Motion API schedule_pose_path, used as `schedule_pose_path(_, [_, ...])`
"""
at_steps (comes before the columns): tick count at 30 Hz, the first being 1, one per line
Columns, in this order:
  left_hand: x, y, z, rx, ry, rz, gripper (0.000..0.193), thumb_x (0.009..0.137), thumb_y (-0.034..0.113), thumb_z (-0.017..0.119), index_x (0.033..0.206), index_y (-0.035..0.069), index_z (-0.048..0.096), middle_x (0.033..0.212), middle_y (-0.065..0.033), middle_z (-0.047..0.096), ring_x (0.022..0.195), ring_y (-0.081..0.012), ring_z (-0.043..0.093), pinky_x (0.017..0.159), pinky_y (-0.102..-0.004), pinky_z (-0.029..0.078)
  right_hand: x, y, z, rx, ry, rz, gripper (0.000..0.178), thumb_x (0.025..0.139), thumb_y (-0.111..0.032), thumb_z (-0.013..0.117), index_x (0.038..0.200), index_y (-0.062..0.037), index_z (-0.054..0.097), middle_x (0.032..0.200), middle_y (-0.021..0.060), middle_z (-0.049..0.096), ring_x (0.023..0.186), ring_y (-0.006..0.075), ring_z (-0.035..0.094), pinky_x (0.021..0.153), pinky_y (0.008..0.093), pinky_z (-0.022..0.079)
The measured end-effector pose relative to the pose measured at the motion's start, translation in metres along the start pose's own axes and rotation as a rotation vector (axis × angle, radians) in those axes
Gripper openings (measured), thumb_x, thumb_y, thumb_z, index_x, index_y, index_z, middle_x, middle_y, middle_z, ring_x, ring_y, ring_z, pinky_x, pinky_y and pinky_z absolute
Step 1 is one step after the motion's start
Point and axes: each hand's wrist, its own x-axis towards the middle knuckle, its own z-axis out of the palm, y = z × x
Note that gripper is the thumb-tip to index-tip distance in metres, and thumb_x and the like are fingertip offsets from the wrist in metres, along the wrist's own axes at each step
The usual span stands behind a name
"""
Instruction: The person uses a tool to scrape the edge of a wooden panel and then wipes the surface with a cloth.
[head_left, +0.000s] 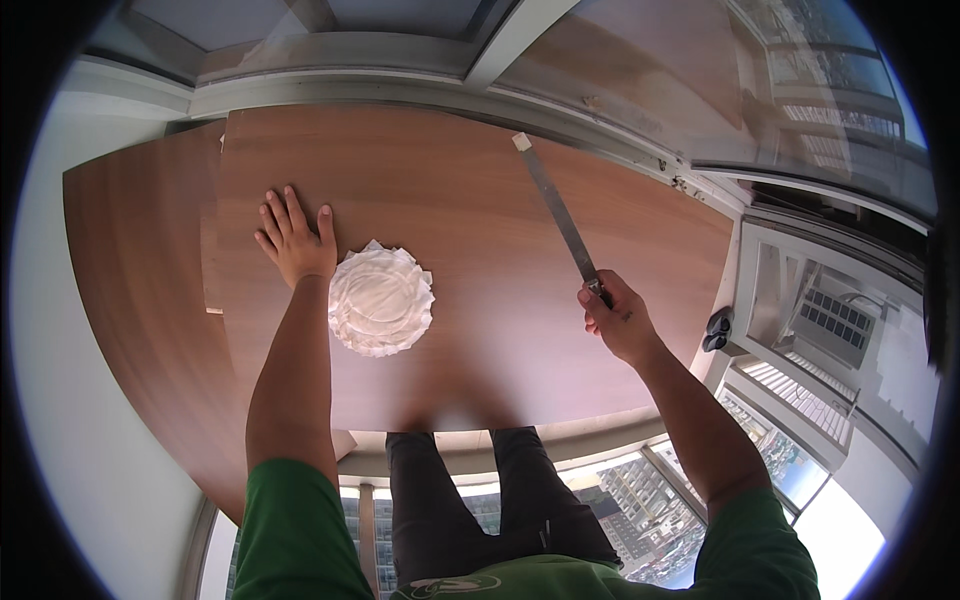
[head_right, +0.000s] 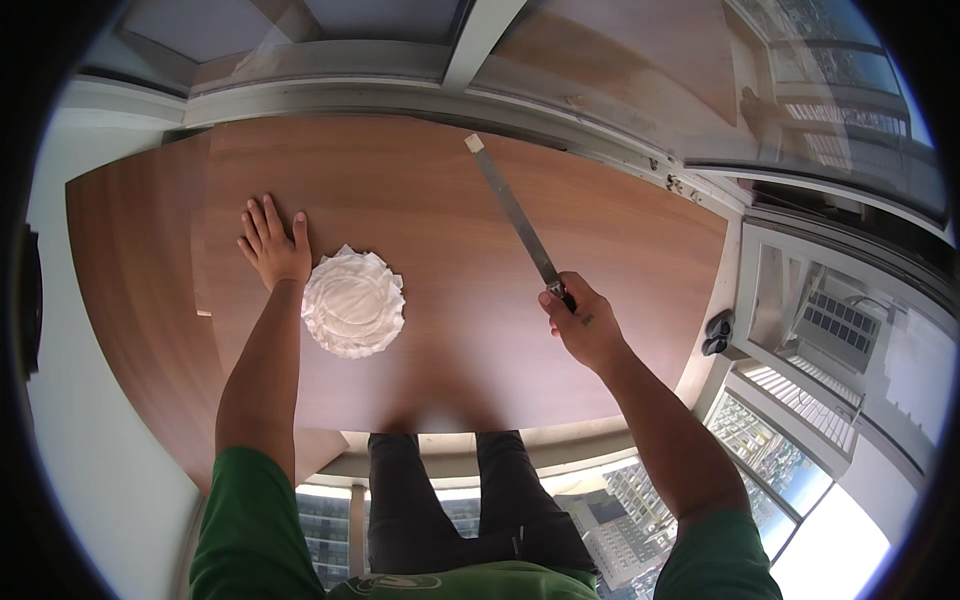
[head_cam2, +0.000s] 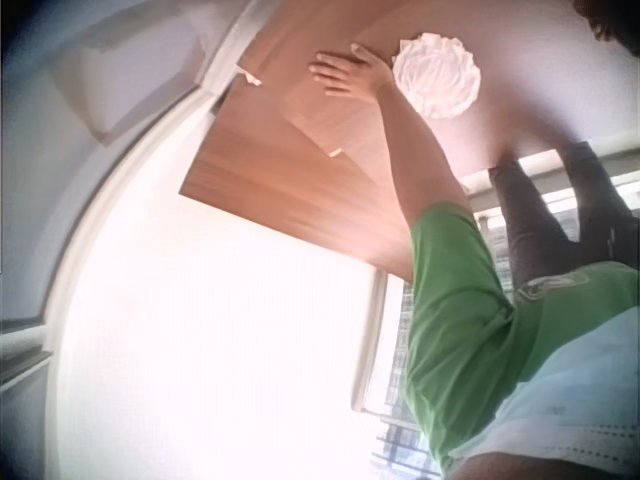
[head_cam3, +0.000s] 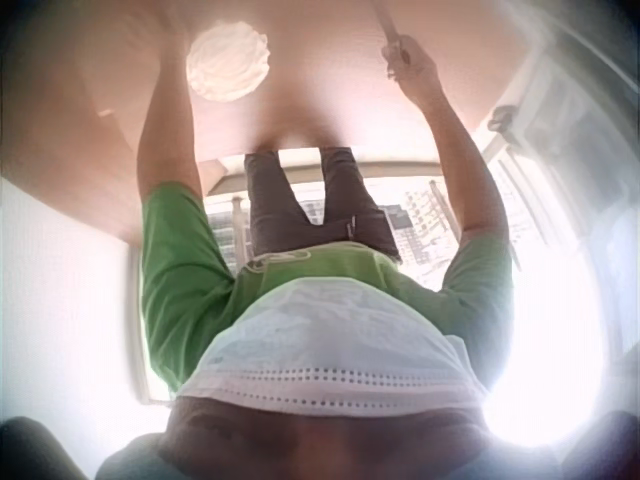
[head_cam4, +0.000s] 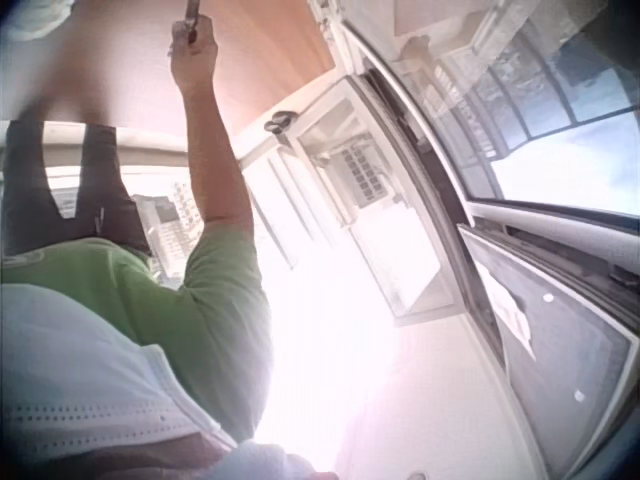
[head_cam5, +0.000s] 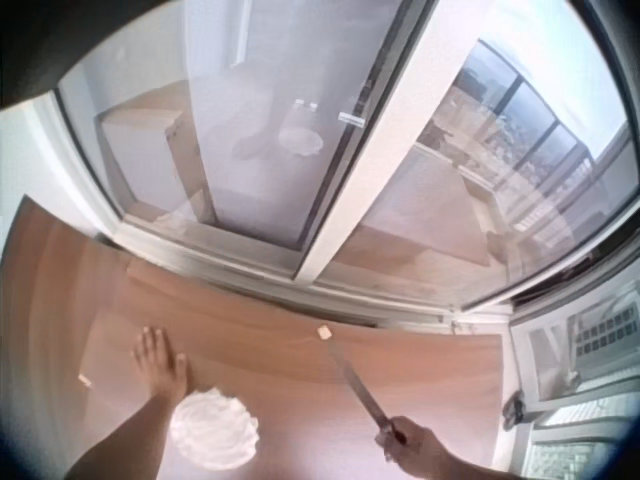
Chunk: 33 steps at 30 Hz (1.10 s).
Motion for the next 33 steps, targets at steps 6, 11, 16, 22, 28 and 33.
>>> schedule_pose_path(6, [-0.001,0.010,-0.007,0.025,-0.018,-0.025,0.071,0.098,0.058,0.038,0.158,0.023,0.024,0.166,-0.0065,0.017,0.152,-0.0281,0.016,0.123,-0.0525,0.008,0.104,-0.088,-0.011,-0.487,0.000,-0.207,0.037,0.102,-0.041,0.052,0.094,-0.0053,0.056,0.068,0.0070,0.054,0.061,0.0177,0.052,0.062,0.0353,0.045])
schedule_pose_path(11, [0.002,0.012,-0.013,0.007,-0.036,-0.031,0.072,0.097,0.057,0.040,0.158,0.021,0.025,0.166,-0.0073,0.017,0.153,-0.0284,0.014,0.123,-0.0528,0.007,0.157,-0.156,0.014,-0.472,-0.205,-0.073,0.038,0.102,-0.042,0.049,0.101,-0.0061,0.061,0.078,0.0117,0.062,0.074,0.0253,0.062,0.070,0.0390,0.048])
schedule_pose_path(16, [0.001,0.011,-0.011,-0.014,-0.085,-0.032,0.075,0.096,0.057,0.041,0.158,0.019,0.023,0.166,-0.0081,0.015,0.153,-0.0293,0.012,0.123,-0.0531,0.005,0.179,-0.207,0.041,-0.906,-0.164,-0.169,0.040,0.103,-0.043,0.046,0.105,-0.0057,0.062,0.092,0.0148,0.068,0.086,0.0306,0.066,0.079,0.0436,0.048])
schedule_pose_path(22, [0.001,0.007,-0.014,-0.042,-0.121,-0.041,0.076,0.096,0.056,0.042,0.159,0.019,0.021,0.166,-0.0093,0.014,0.153,-0.0311,0.011,0.122,-0.0542,0.004,0.181,-0.232,0.055,-0.967,-0.216,-0.152,0.042,0.103,-0.043,0.044,0.106,-0.0053,0.063,0.092,0.0166,0.069,0.088,0.0317,0.066,0.079,0.0451,0.048])
schedule_pose_path(28, [0.002,0.009,-0.014,-0.062,-0.107,-0.023,0.075,0.097,0.055,0.042,0.159,0.018,0.021,0.166,-0.0103,0.014,0.153,-0.0319,0.011,0.122,-0.0546,0.004,0.201,-0.226,0.042,-1.036,-0.233,-0.290,0.036,0.105,-0.040,0.044,0.108,-0.0065,0.059,0.076,0.0101,0.059,0.059,0.0184,0.059,0.061,0.0381,0.047])
schedule_pose_path(33, [0.002,0.006,-0.014,-0.070,-0.096,-0.022,0.075,0.097,0.055,0.041,0.159,0.018,0.021,0.166,-0.0103,0.014,0.153,-0.0324,0.012,0.122,-0.0555,0.004,0.184,-0.247,0.049,-0.939,-0.320,-0.090,0.036,0.106,-0.039,0.042,0.111,-0.0069,0.057,0.078,0.0087,0.058,0.060,0.0168,0.059,0.061,0.0364,0.049])
